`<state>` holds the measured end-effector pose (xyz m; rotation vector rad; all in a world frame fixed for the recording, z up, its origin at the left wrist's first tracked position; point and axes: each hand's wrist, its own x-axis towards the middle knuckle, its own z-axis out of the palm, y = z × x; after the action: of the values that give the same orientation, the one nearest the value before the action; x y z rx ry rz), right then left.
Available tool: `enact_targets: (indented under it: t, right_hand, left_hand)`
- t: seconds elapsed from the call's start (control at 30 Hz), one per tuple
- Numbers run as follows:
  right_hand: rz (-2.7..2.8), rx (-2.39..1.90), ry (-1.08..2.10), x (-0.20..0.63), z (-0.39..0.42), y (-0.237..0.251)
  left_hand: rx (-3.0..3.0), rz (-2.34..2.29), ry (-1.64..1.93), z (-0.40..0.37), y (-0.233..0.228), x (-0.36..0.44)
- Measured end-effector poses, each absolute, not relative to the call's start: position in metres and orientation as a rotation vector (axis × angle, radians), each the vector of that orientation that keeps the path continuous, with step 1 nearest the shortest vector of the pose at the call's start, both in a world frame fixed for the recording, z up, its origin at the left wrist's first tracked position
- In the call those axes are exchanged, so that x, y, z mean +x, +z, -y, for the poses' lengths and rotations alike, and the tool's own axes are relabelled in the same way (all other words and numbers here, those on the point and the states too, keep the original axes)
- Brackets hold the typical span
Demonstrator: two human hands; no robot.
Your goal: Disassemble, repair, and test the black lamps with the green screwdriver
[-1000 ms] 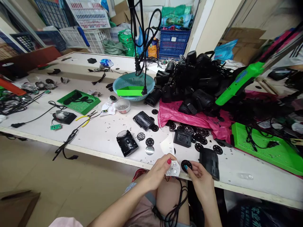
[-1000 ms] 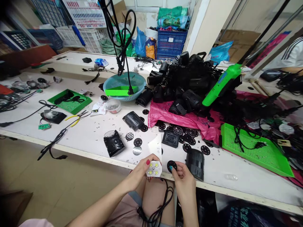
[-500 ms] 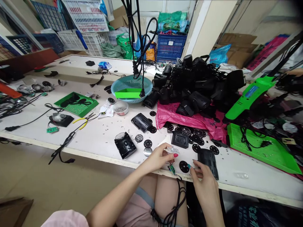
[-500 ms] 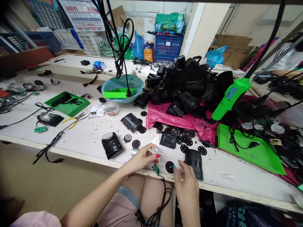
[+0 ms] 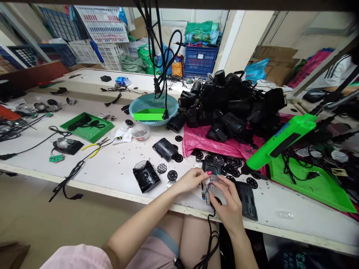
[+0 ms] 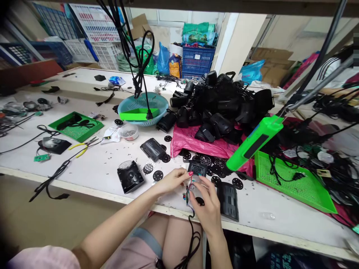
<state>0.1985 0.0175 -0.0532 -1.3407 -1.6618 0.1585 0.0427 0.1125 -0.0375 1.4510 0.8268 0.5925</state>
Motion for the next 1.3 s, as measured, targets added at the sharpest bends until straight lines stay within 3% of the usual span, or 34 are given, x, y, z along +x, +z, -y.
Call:
enact_targets:
  t: [0.27, 0.5, 1.03, 1.3]
  right_hand:
    - [0.589, -1.308, 0.684, 0.188, 0.006, -0.079]
    - [0.348, -1.288, 0.958, 0.197, 0.024, -0.081]
    - [0.432, -1.131, 1.335, 0.184, 0.018, -0.043]
    - [1.12, -1.408, 1.117, 0.192, -0.014, -0.037]
  left_hand:
    - [1.99, -0.915, 0.608, -0.142, -0.034, 0.045]
    - [2.238, -0.872, 0.507, -0.138, -0.05, 0.046]
    - [2.072, -0.998, 0.523, -0.082, -0.037, -0.016]
    - [1.961, -0.805, 0.588, -0.081, -0.042, 0.004]
